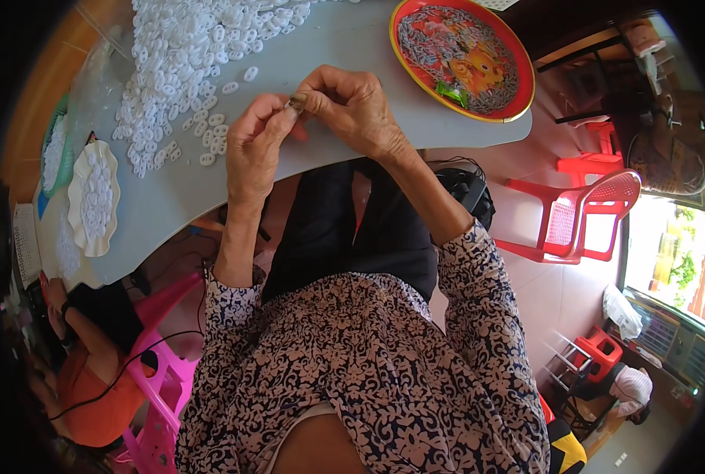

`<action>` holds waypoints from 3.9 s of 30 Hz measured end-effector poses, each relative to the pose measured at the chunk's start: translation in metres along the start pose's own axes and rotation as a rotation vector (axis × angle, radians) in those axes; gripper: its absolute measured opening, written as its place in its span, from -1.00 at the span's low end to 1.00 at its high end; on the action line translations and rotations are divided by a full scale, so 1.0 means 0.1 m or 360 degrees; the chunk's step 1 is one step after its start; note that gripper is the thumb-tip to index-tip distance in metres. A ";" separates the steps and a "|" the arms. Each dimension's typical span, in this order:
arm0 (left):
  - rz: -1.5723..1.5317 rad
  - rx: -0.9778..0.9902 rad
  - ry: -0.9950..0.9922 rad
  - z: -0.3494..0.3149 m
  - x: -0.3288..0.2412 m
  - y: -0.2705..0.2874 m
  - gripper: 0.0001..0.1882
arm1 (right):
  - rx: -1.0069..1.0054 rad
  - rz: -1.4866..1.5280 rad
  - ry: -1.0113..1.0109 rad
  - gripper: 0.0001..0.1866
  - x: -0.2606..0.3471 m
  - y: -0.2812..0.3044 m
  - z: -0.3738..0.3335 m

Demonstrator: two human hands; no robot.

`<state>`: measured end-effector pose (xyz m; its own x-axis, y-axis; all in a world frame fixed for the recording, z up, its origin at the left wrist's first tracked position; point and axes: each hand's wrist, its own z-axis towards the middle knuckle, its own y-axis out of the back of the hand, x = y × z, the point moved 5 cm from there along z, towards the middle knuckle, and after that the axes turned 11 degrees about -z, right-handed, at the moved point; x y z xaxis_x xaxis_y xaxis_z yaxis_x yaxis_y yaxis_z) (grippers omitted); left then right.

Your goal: Assembling small white plastic components by hand at a table.

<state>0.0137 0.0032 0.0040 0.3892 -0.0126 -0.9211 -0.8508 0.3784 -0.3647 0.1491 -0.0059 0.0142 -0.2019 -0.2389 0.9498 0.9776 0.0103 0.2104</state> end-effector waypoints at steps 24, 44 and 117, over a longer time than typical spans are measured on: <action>0.0082 -0.0167 -0.0054 -0.01 -0.03 0.01 -0.82 | -0.0001 -0.0007 -0.0018 -0.84 0.02 -0.04 0.01; 0.2385 0.0419 -0.0568 0.55 -0.48 0.54 -0.87 | -0.0064 0.0061 -0.0015 -0.83 -0.07 0.01 -0.03; 0.0644 0.0367 0.0059 0.28 -0.13 0.05 -0.62 | -0.0314 -0.0555 0.0272 -0.76 0.17 -0.03 -0.10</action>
<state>0.0142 0.0312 0.0182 0.0257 0.1469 -0.9888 -0.8293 0.5555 0.0610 0.1438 -0.0192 0.0271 -0.5255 -0.3526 0.7743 0.8487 -0.2815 0.4478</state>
